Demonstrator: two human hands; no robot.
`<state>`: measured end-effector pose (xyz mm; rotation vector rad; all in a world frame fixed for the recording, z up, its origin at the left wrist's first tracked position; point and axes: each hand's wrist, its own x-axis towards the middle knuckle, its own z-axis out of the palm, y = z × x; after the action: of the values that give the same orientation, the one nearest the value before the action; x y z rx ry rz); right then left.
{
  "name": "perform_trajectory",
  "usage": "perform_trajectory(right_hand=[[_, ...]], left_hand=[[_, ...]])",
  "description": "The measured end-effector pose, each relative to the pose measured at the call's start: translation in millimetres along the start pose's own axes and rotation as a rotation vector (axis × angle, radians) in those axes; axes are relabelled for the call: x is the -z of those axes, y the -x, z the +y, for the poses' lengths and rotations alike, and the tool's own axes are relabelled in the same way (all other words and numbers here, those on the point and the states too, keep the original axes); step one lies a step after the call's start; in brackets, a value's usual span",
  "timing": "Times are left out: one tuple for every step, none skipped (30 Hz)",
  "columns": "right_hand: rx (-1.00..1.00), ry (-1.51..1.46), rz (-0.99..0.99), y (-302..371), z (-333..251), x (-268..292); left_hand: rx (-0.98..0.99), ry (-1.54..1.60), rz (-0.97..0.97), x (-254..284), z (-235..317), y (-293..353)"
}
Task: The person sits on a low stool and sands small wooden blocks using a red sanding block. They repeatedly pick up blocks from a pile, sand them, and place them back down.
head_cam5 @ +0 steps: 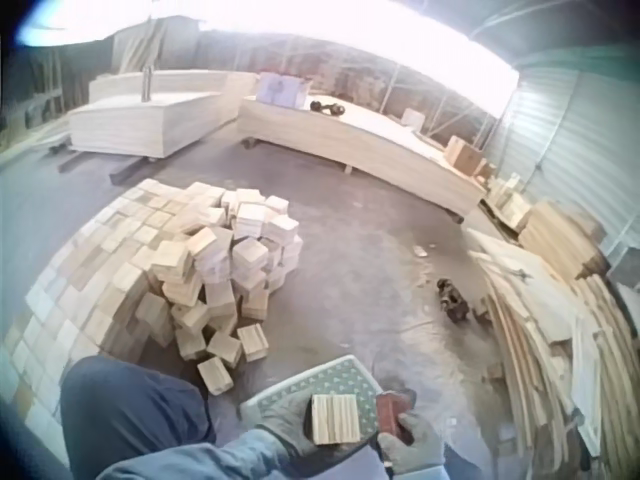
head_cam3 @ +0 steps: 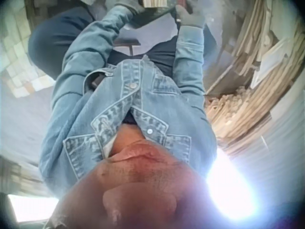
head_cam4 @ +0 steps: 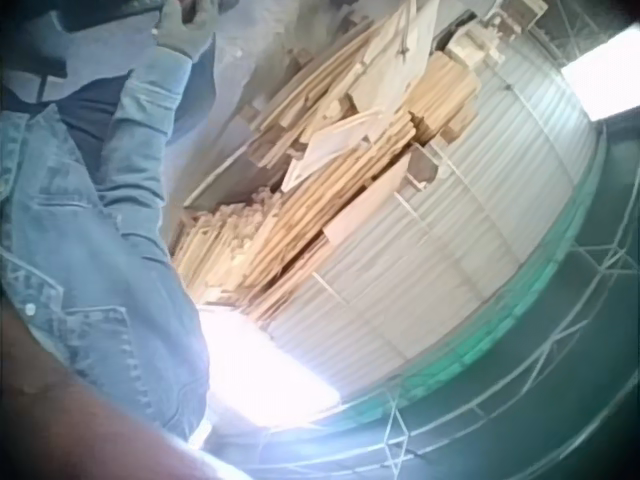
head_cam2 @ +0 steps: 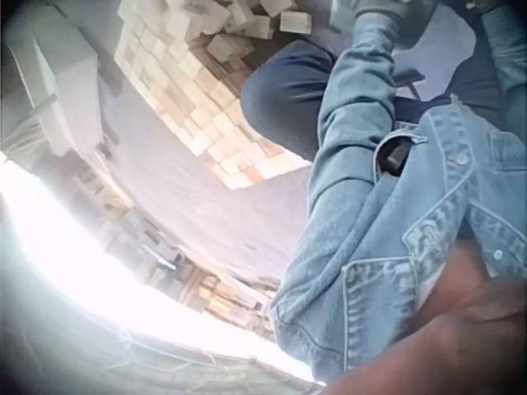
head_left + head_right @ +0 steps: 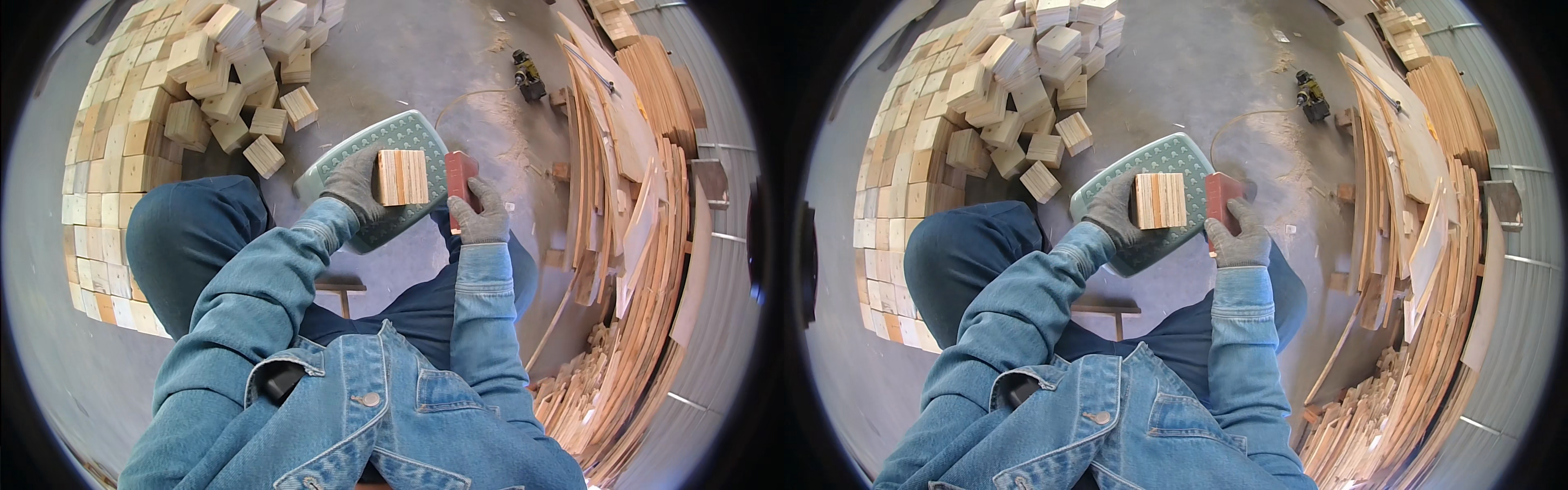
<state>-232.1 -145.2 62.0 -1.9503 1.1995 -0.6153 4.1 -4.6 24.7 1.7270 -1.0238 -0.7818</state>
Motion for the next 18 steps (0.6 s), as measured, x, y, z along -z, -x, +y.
perform_trajectory(right_hand=[[0.002,-0.005,-0.003,2,-2,-2],[0.016,-0.006,-0.001,1,1,-4],[0.024,-0.004,0.007,0,2,-6],[0.031,-0.001,0.017,0,3,-6],[0.028,-0.003,0.029,1,5,-5],[0.029,0.04,-0.002,-1,-2,-10],[0.022,0.094,-0.02,-1,-8,-8],[0.014,0.148,-0.039,-2,-10,-6],[0.033,0.115,-0.071,-6,-18,-17],[0.015,0.103,-0.078,-5,-20,-16],[-0.001,0.09,-0.087,-5,-24,-15],[-0.021,0.079,-0.089,-4,-26,-10],[-0.018,0.082,-0.094,-4,-26,-7],[-0.035,0.079,-0.111,-4,-25,-6],[-0.048,0.074,-0.131,-6,-23,-6],[-0.061,0.069,-0.151,-7,-21,-5],[-0.025,0.077,-0.179,-8,-17,-4],[-0.024,0.102,-0.192,-8,-21,-5]], left_hand=[[0.017,0.012,0.011,0,4,4],[0.01,-0.046,0.032,1,4,6],[0.001,-0.102,0.045,2,4,9],[-0.009,-0.156,0.058,2,4,9],[0.023,-0.089,-0.015,3,4,8],[0.032,-0.052,-0.01,8,3,10],[0.033,-0.005,-0.019,7,4,11],[0.035,0.043,-0.029,8,4,10],[-0.005,0.024,0.022,14,-24,10],[0.016,0.048,0.015,13,-28,10],[0.04,0.07,0.009,12,-32,10],[0.06,0.095,-0.004,8,-26,8],[0.086,0.172,-0.042,4,-20,7],[0.092,0.161,-0.059,3,-15,7],[0.099,0.148,-0.071,4,-9,9],[0.107,0.135,-0.082,6,-4,10],[0.09,0.145,-0.084,4,-7,10],[0.1,0.142,-0.083,5,-8,10]])
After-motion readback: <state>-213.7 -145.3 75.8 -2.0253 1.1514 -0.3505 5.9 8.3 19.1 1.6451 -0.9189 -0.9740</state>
